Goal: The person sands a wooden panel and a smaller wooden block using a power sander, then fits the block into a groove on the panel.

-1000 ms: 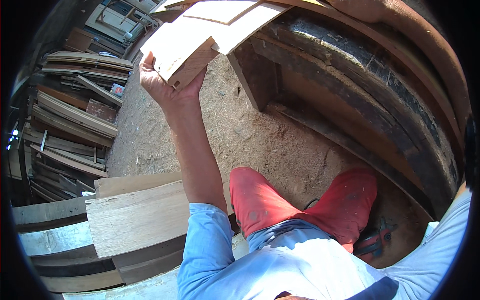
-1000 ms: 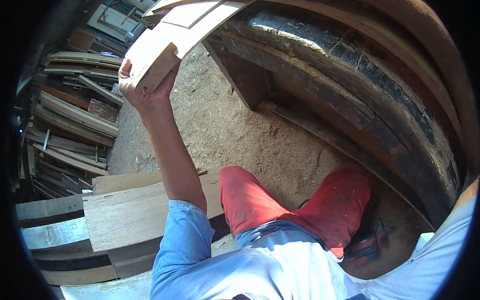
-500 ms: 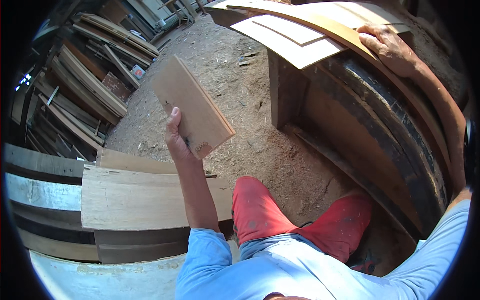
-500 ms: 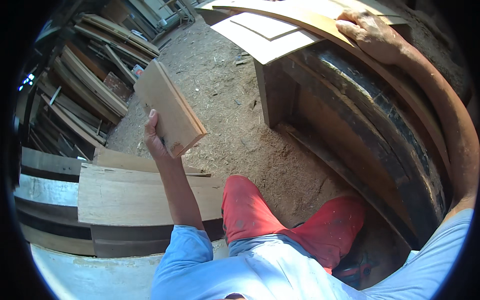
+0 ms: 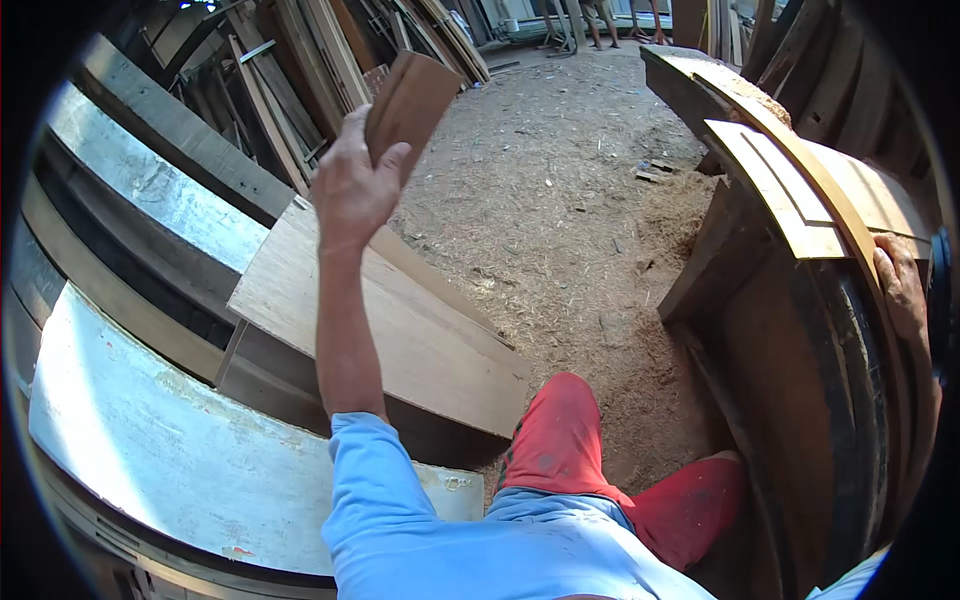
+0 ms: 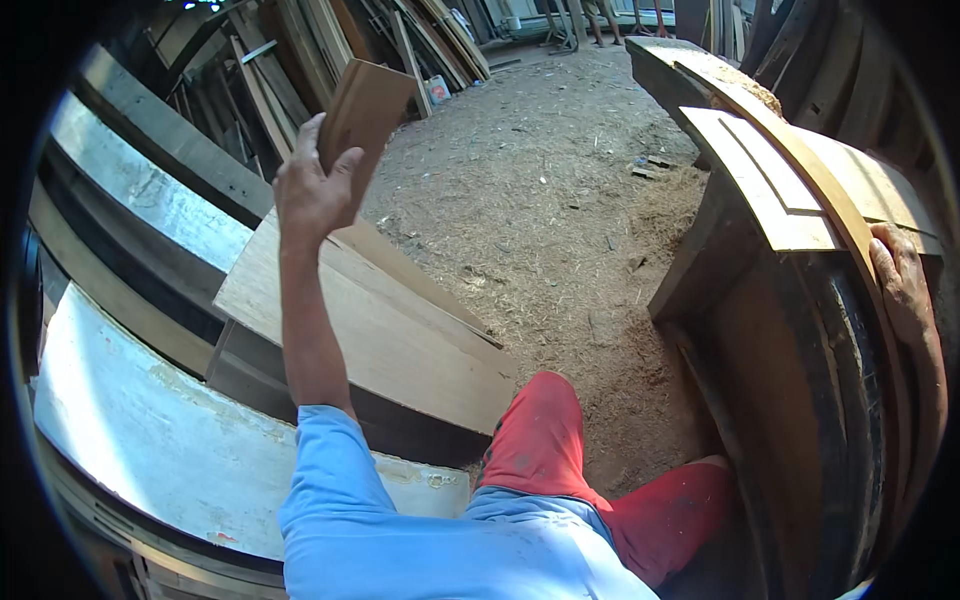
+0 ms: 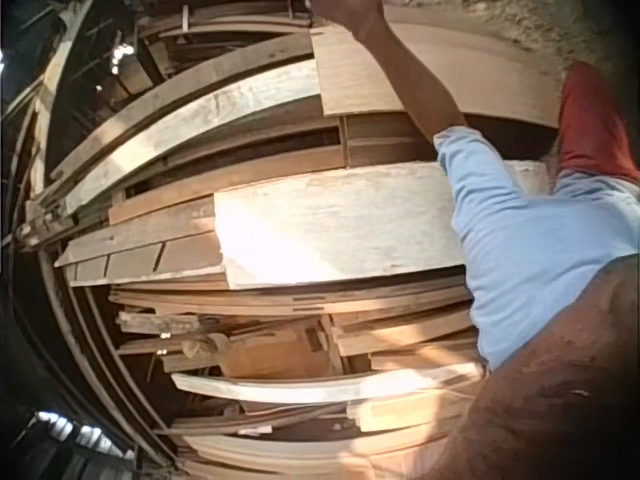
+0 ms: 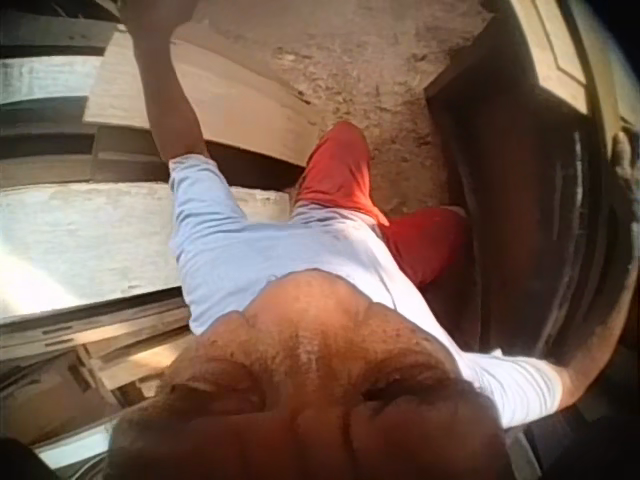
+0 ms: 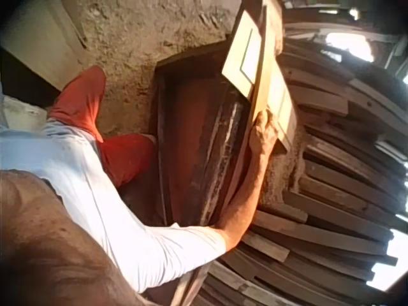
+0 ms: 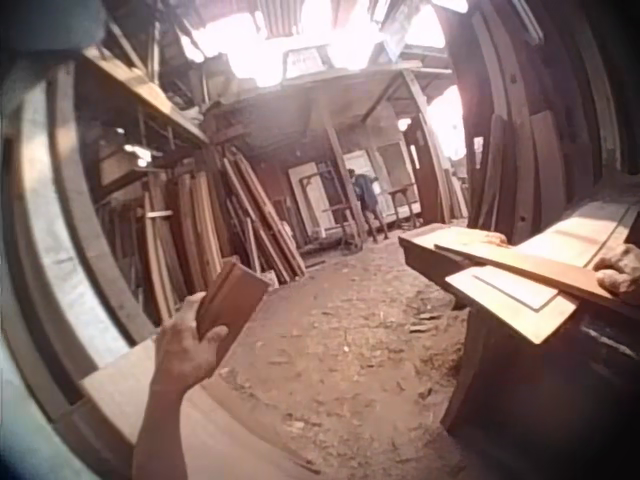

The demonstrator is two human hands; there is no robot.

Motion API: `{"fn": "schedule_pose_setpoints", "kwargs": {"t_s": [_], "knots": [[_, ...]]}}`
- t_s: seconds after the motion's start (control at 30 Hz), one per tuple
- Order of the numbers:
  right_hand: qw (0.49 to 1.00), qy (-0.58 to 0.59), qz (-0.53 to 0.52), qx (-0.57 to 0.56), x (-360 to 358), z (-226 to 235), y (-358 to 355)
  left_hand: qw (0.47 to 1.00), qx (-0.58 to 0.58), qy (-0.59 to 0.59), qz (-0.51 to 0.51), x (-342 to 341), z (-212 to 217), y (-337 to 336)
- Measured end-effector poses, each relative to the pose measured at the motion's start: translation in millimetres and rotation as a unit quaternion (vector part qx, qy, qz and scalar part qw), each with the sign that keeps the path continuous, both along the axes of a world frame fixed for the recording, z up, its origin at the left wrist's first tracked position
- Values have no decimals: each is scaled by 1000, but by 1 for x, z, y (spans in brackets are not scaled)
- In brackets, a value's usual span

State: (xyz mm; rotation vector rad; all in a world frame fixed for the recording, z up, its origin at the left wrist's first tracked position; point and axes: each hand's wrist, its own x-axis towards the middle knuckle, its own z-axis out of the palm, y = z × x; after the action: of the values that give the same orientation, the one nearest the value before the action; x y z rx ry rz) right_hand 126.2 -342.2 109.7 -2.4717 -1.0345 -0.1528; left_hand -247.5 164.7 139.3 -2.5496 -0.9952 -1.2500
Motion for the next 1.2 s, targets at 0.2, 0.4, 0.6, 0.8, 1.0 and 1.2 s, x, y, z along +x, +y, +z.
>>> {"fn": "schedule_pose_setpoints", "kwargs": {"t_s": [0.2,0.4,0.6,0.8,1.0,1.2], "knots": [[1000,10,29,5,10,-24,27,912,25,161,376,-120,80,75],[999,-33,-5,7,0,-9,-7,834,-41,236,498,-162,49,153],[998,-69,9,10,1,-25,15,853,160,118,483,-135,0,158],[997,-71,-39,1,-18,-15,8,986,-5,-62,-155,52,-78,57],[983,-149,-109,26,-40,-6,8,860,109,-115,-486,214,-128,-110],[924,-352,-127,-75,-54,-10,27,750,77,-145,-641,301,-133,-181]]}}
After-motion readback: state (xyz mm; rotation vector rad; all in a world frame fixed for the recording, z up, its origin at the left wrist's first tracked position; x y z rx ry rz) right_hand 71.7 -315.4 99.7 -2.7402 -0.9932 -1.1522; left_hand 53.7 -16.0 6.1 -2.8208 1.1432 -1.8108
